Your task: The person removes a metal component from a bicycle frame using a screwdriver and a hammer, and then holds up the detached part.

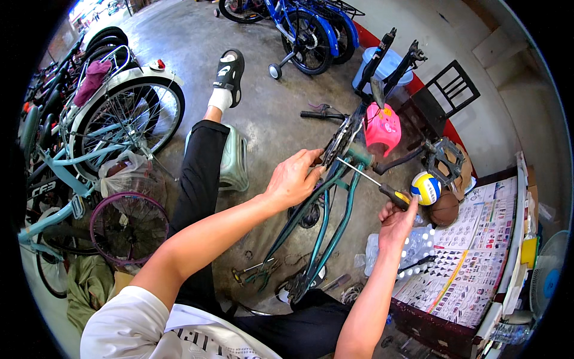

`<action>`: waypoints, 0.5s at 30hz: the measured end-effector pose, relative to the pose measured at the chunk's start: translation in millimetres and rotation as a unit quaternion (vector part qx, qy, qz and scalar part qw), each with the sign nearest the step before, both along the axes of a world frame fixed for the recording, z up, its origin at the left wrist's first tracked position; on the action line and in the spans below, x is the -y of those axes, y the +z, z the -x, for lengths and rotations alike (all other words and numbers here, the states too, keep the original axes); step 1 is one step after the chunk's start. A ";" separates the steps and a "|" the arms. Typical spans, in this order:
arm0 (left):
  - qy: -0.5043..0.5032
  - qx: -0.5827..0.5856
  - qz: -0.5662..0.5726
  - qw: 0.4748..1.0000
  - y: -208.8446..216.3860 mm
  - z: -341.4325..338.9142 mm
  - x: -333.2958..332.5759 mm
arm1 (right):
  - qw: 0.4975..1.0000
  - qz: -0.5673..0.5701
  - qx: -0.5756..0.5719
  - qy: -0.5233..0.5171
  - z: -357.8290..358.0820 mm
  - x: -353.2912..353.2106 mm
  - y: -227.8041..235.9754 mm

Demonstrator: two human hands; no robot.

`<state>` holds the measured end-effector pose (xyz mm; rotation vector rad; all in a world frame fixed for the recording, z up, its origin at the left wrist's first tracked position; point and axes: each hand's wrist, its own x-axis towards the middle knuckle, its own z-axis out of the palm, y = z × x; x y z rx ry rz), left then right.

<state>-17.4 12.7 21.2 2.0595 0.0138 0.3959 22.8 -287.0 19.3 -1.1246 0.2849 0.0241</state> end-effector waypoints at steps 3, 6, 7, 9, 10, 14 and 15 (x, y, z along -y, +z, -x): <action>-0.004 0.001 0.009 1.000 -1.3 0.1 1.2 | 0.999 0.050 0.002 -0.005 -1.5 11.4 -8.3; -0.004 -0.001 0.008 1.000 -1.4 0.4 -0.7 | 0.997 0.048 0.019 -0.062 3.6 -15.8 5.0; -0.003 -0.002 0.007 1.000 -1.4 0.8 -1.8 | 0.997 0.043 0.013 -0.063 6.6 -26.1 16.7; 0.000 0.000 -0.008 1.000 -0.9 0.8 -1.3 | 0.999 0.042 -0.004 -0.028 5.3 -19.2 15.9; -0.002 0.001 -0.015 1.000 -0.2 0.3 0.8 | 0.997 0.069 -0.002 -0.024 2.5 -7.1 8.2; -0.003 -0.005 -0.004 1.000 2.1 2.3 2.1 | 0.994 0.086 0.040 -0.053 0.3 -4.5 -0.5; -0.003 -0.006 -0.002 1.000 2.8 3.1 1.2 | 0.995 0.071 0.041 -0.064 0.4 -7.1 1.3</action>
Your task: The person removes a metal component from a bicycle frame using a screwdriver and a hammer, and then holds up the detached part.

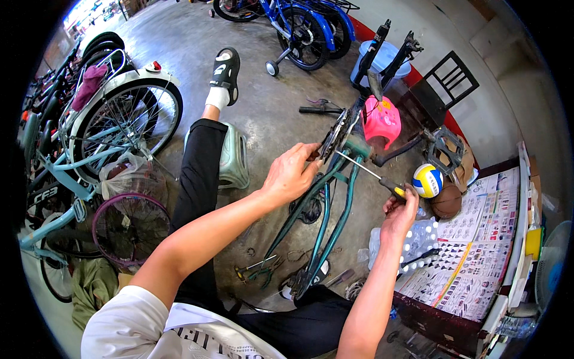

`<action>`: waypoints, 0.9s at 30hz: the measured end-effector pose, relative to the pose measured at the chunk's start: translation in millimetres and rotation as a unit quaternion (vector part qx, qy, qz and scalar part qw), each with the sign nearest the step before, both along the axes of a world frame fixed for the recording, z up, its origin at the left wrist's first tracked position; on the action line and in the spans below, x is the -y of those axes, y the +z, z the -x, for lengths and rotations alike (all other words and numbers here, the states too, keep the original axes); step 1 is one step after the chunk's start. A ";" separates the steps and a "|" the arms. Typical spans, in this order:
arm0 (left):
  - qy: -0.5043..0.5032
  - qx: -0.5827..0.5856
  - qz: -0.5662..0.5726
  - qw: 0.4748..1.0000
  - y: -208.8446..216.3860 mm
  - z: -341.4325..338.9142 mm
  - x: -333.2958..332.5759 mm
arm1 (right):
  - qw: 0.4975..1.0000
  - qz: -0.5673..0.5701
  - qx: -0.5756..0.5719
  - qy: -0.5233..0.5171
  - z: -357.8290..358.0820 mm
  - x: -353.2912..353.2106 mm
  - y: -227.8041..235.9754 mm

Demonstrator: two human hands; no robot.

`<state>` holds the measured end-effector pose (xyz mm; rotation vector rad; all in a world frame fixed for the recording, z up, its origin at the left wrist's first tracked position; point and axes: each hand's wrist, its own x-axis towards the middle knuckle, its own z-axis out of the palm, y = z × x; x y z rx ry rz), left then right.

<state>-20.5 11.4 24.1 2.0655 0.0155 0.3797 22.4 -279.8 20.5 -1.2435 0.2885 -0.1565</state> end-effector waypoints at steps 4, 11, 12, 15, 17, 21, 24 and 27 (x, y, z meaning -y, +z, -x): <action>0.003 -0.001 -0.002 1.000 -1.0 2.4 -2.9 | 1.000 -0.015 -0.001 -0.021 1.7 -2.1 3.2; 0.024 0.019 -0.002 1.000 -0.8 11.2 -6.7 | 0.999 -0.006 -0.001 -0.051 3.1 6.4 4.3; 0.027 0.030 0.004 0.999 0.0 13.4 -6.8 | 0.998 -0.012 0.001 -0.055 3.6 9.1 4.6; 0.030 0.084 0.020 0.996 3.9 21.6 -7.5 | 0.998 -0.033 0.008 -0.057 6.8 19.2 6.7; 0.005 0.080 0.057 0.995 15.0 32.2 -5.6 | 0.998 -0.046 0.016 -0.046 13.1 26.1 12.8; -0.090 -0.008 0.277 0.957 28.8 52.1 9.2 | 0.999 0.010 0.051 -0.008 36.0 4.7 29.8; -0.093 -0.043 0.232 0.967 19.4 55.0 3.4 | 0.998 0.016 0.053 -0.035 43.0 -7.1 28.3; -0.049 -0.031 0.284 0.957 12.3 67.3 -17.4 | 0.998 0.041 0.052 0.013 44.2 -13.7 33.6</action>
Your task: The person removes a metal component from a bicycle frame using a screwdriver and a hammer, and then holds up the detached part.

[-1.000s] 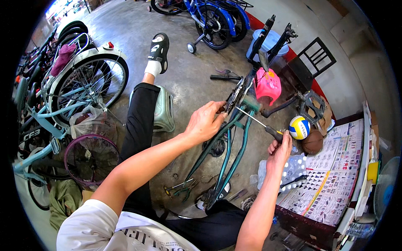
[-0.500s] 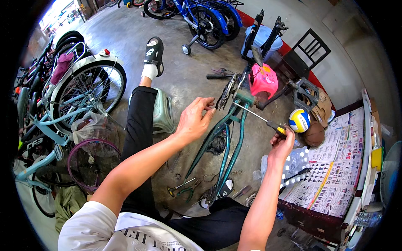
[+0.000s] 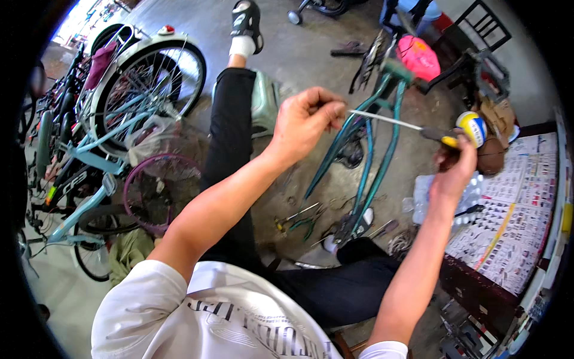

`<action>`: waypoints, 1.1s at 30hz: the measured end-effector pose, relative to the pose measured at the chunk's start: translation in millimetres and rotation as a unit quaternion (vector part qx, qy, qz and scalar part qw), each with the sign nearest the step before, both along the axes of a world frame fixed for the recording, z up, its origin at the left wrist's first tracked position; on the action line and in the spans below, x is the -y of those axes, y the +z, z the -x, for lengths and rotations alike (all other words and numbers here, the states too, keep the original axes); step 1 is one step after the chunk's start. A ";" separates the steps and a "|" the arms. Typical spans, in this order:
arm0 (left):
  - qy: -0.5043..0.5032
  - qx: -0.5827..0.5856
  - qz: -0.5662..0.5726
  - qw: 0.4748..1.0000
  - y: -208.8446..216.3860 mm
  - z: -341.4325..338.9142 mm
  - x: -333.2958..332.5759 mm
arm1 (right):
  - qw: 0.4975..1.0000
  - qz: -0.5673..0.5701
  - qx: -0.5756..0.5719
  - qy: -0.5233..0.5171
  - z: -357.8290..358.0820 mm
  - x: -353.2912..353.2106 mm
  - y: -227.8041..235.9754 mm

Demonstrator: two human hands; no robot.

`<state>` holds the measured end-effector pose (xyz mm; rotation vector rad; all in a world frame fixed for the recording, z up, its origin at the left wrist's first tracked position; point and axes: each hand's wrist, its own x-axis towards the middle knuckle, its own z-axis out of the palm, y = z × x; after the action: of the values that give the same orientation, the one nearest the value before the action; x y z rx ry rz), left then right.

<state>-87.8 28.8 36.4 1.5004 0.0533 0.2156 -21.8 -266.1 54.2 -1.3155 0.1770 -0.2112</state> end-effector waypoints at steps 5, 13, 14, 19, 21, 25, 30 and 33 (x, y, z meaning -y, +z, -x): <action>0.110 -0.094 0.022 0.989 -79.8 6.7 -46.5 | 0.998 -0.037 -0.022 -0.045 5.3 21.5 8.7; 0.040 -0.407 -0.420 0.810 -354.5 79.0 -77.5 | 0.998 0.018 -0.033 -0.055 33.7 49.4 0.7; 0.035 -0.420 -0.436 0.795 -357.5 74.9 -73.7 | 0.997 0.024 -0.036 -0.058 38.3 56.3 -2.3; 0.080 -0.386 -0.445 0.804 -383.3 55.4 -66.5 | 0.997 0.042 -0.034 -0.062 39.8 47.6 4.8; 0.090 -0.397 -0.423 0.810 -391.7 49.6 -66.0 | 0.996 0.038 -0.040 -0.070 34.1 45.0 4.8; 0.074 -0.412 -0.369 0.830 -400.8 52.2 -73.1 | 0.996 0.055 -0.046 -0.060 29.1 40.6 0.7; 0.116 -0.449 -0.361 0.809 -398.9 68.9 -76.8 | 0.995 0.048 -0.047 -0.075 24.5 41.2 2.7; 0.184 -0.418 -0.243 0.856 -393.6 72.4 -78.6 | 0.995 0.033 -0.042 -0.088 18.0 42.4 6.3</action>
<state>-160.1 107.4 -357.3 1.9863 1.0628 -0.1522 -39.8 -308.5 60.5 -1.3756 0.3613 -0.3127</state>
